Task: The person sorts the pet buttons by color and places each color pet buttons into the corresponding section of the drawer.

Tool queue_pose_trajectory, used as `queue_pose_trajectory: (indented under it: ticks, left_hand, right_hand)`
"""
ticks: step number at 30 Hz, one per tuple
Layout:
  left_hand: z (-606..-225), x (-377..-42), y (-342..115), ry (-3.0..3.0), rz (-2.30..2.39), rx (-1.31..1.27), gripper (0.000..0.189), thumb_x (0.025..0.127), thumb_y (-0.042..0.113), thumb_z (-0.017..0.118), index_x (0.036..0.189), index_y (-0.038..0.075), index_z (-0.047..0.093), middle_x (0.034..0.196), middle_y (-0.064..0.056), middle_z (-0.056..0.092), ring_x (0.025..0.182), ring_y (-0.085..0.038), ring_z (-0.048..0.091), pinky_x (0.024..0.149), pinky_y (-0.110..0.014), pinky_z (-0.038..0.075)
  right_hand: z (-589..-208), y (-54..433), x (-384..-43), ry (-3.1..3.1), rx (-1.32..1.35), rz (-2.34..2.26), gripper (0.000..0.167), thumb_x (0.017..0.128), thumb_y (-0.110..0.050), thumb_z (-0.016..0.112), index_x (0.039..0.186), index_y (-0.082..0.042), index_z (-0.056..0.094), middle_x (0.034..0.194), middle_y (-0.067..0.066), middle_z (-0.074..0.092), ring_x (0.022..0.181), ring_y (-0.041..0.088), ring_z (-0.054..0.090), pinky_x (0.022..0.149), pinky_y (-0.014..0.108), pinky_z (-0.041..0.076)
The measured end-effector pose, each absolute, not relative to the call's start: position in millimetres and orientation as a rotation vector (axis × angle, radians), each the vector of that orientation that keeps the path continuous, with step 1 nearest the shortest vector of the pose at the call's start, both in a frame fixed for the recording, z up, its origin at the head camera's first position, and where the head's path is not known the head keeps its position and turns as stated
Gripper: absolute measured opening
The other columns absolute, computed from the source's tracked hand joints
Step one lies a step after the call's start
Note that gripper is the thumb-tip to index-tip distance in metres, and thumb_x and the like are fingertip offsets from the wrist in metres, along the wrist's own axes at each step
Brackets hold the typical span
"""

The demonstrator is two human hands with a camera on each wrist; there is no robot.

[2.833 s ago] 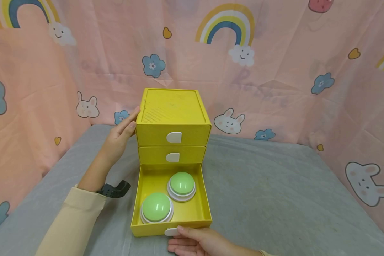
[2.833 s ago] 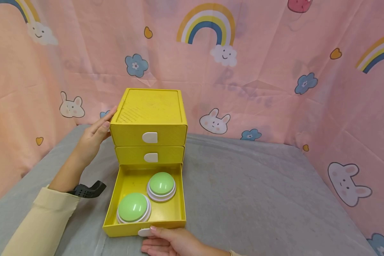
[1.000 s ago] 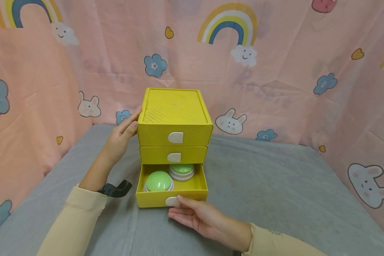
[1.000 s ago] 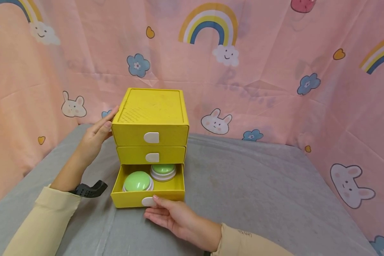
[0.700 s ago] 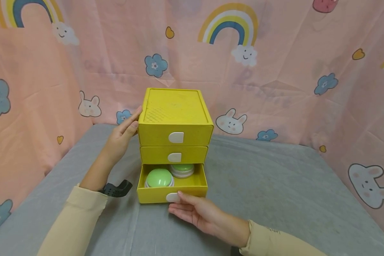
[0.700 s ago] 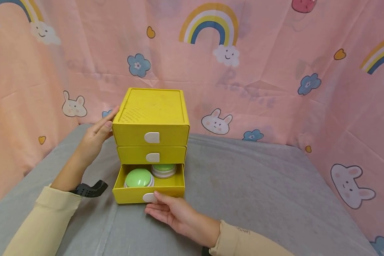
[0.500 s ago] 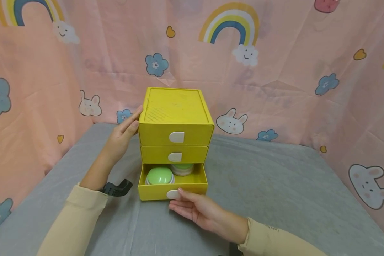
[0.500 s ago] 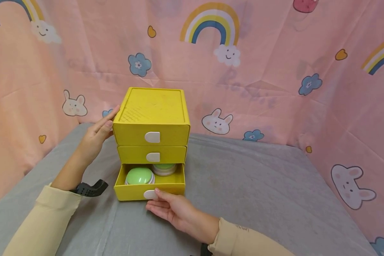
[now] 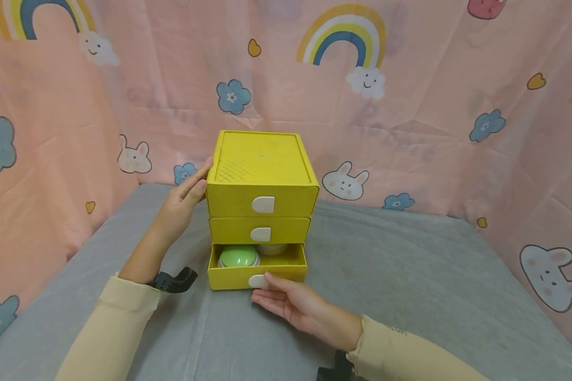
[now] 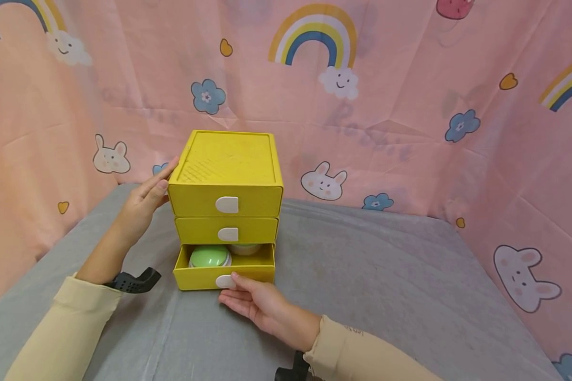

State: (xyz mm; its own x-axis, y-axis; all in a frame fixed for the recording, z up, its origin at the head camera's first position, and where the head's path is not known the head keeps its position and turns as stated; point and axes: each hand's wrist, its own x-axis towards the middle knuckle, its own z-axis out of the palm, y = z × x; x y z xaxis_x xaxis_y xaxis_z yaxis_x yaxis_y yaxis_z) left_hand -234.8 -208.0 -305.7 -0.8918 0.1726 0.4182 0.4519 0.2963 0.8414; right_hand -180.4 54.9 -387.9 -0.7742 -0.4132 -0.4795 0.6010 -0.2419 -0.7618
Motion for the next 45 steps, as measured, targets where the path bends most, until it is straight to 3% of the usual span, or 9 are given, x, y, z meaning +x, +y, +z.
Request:
queue_pose_trajectory:
  ticks: [6,18,35,45]
  left_hand:
    - [-305.0,-234.5,-207.9,-2.319,-1.63,-0.575,0.05,0.109,0.034,0.034,0.158,0.03,0.026,0.167,0.005,0.018,0.153,-0.018,0.022,0.12,-0.052,0.034]
    - [-306.3,-235.2,-208.6,-2.297,-1.646,-0.593,0.05,0.109,0.033,0.034,0.158,0.028,0.026,0.168,0.003,0.017,0.153,-0.019,0.023,0.119,-0.053,0.033]
    - [-307.8,-236.1,-209.4,-2.303,-1.63,-0.588,0.05,0.109,0.036,0.034,0.158,0.029,0.026,0.167,0.007,0.018,0.153,-0.019,0.024,0.119,-0.054,0.034]
    - [-307.0,-235.1,-209.0,-2.305,-1.634,-0.589,0.049,0.109,0.034,0.034,0.158,0.03,0.026,0.166,0.01,0.019,0.153,-0.02,0.024,0.119,-0.055,0.033]
  right_hand:
    - [-388.2,51.7,-184.9,1.395,0.239,-2.068,0.044,0.101,-0.021,0.059,0.131,0.012,0.053,0.107,0.021,0.072,0.096,0.024,0.071,0.099,0.037,0.055]
    - [-389.1,48.3,-194.1,1.405,0.241,-2.1,0.039,0.102,-0.02,0.058,0.127,0.01,0.055,0.098,0.016,0.073,0.092,0.023,0.072,0.099,0.038,0.055]
    - [-387.8,42.1,-204.3,1.418,0.296,-2.126,0.036,0.101,-0.018,0.059,0.125,0.008,0.057,0.109,0.023,0.071,0.107,0.033,0.069,0.104,0.044,0.05]
    - [-388.7,41.4,-211.3,1.427,0.308,-2.129,0.031,0.101,-0.017,0.059,0.122,0.006,0.059,0.112,0.025,0.07,0.105,0.033,0.07,0.103,0.044,0.05]
